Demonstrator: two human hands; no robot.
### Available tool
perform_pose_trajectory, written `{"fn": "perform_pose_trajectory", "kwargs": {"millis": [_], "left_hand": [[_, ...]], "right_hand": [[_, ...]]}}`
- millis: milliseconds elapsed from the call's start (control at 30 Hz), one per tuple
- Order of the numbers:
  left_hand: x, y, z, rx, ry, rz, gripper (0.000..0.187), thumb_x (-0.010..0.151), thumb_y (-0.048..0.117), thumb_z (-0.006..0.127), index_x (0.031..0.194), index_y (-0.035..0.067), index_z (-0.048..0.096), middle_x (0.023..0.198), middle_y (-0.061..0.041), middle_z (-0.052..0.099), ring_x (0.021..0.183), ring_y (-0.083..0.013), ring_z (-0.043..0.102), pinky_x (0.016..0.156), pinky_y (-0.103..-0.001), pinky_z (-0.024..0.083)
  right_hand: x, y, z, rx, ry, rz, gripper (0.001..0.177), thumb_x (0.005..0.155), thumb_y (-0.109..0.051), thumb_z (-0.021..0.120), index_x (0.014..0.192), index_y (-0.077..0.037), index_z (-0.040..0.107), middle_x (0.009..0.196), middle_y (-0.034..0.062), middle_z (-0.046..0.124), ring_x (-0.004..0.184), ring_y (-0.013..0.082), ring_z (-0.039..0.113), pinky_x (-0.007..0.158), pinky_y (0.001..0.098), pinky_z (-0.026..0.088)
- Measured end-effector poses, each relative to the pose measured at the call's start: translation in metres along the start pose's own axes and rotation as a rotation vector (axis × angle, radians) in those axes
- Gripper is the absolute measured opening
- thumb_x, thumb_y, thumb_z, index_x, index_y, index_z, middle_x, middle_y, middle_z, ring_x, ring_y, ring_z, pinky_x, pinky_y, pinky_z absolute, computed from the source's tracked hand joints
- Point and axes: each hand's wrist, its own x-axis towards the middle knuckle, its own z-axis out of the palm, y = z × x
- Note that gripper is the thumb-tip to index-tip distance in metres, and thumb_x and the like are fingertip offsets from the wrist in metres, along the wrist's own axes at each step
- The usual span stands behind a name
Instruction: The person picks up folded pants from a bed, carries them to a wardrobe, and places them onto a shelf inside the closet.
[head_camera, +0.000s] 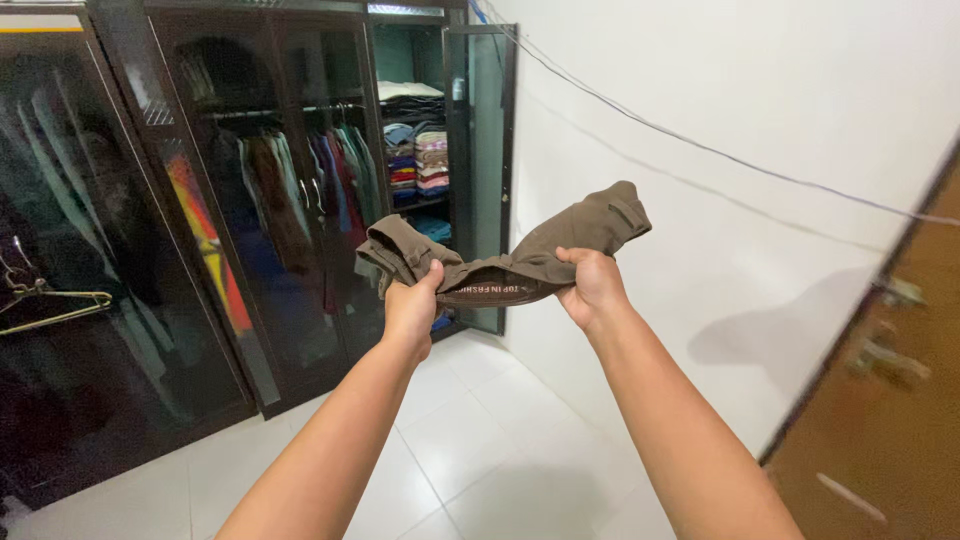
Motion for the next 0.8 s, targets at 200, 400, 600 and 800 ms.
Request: {"fn": "perform_pose_trajectory", "kwargs": {"millis": [200, 400, 600, 800], "left_hand": [[0.102, 0.007, 0.058, 0.024, 0.039, 0.080, 0.035, 0.095, 0.030, 0.067, 0.121, 0.007, 0.066, 0.114, -0.004, 0.071, 0.095, -0.0162, 0.064, 0.080, -0.035, 0.048], [0.191, 0.001, 0.102, -0.003, 0.103, 0.091, 0.040, 0.094, 0.030, 0.067, 0.128, 0.008, 0.063, 0.123, -0.003, 0.070, 0.106, -0.0171, 0.063, 0.088, -0.036, 0.048], [0.265, -0.008, 0.106, 0.009, 0.120, 0.076, 0.044, 0.093, 0.028, 0.067, 0.133, 0.009, 0.059, 0.130, -0.003, 0.067, 0.113, -0.0171, 0.061, 0.094, -0.037, 0.047], [0.337, -0.021, 0.088, 0.021, 0.091, 0.182, 0.039, 0.093, 0.025, 0.069, 0.127, 0.007, 0.064, 0.124, -0.003, 0.071, 0.111, -0.0173, 0.064, 0.094, -0.036, 0.049]], "right_hand": [[0.127, -0.023, -0.006, -0.072, -0.123, -0.006, 0.044, 0.094, 0.000, 0.046, 0.137, 0.012, 0.041, 0.135, 0.0230, 0.054, 0.121, 0.0347, 0.061, 0.108, 0.0469, 0.052], [0.233, -0.037, -0.006, -0.115, -0.161, 0.002, 0.043, 0.096, -0.001, 0.047, 0.135, 0.013, 0.041, 0.134, 0.0232, 0.056, 0.121, 0.0344, 0.062, 0.108, 0.0471, 0.052], [0.309, -0.018, -0.005, -0.143, -0.182, 0.025, 0.042, 0.095, -0.001, 0.047, 0.135, 0.012, 0.043, 0.135, 0.0228, 0.056, 0.121, 0.0346, 0.061, 0.108, 0.0492, 0.051], [0.367, 0.016, 0.002, -0.166, -0.205, 0.036, 0.040, 0.095, -0.003, 0.047, 0.133, 0.009, 0.048, 0.133, 0.0205, 0.059, 0.121, 0.0335, 0.062, 0.108, 0.0503, 0.050]]}}
